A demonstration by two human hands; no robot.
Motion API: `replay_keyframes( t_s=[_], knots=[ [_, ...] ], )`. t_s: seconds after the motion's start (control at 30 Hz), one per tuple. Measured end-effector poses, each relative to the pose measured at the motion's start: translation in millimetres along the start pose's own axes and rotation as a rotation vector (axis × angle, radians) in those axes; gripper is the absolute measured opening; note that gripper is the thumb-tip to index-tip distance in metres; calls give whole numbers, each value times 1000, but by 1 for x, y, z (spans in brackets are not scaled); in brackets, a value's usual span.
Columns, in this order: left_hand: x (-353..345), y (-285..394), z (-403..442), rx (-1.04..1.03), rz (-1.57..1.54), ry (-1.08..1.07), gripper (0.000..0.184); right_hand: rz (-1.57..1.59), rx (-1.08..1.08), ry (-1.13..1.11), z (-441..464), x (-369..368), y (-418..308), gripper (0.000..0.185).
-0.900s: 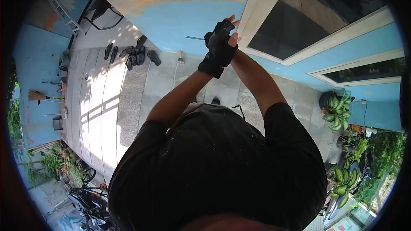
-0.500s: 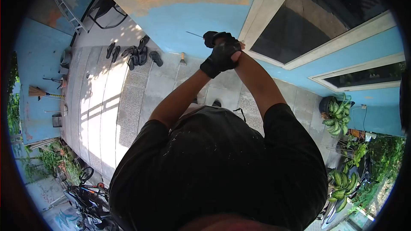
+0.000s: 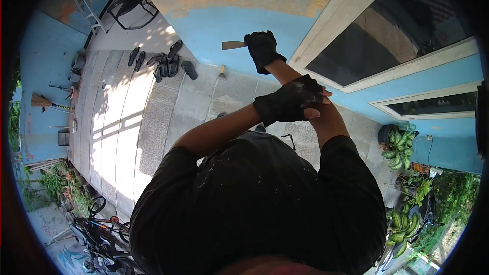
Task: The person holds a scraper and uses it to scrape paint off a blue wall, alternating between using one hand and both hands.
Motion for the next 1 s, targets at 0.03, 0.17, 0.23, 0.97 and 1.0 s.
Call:
replay_keyframes(
  t_s=[0.03,0.17,0.23,0.97,1.0],
  knots=[
    [14,-13,-2,198,-261,-123,44,-28,-33,-159,3,-8,-4,20],
    [139,-80,-16,387,163,320,44,-118,-4,-7,-1,18,-27,42],
    [155,-107,-32,662,1098,71,45,-109,95,91,9,29,-45,44],
    [237,-177,-177,556,-1942,634,103,1951,-958,155,-15,11,-38,53],
    [233,-178,-178,569,-1953,593,103,1944,-966,165,-15,22,-42,53]
  ],
)
Point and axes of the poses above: each hand's wrist, its own z-axis towards the middle knuckle, its own x-axis out of the back of the hand, y = z × x, the point moved 9 cm from there along z, towards the middle knuckle, and after that the axes turned 4 degrees about x, right-handed, at the moved point
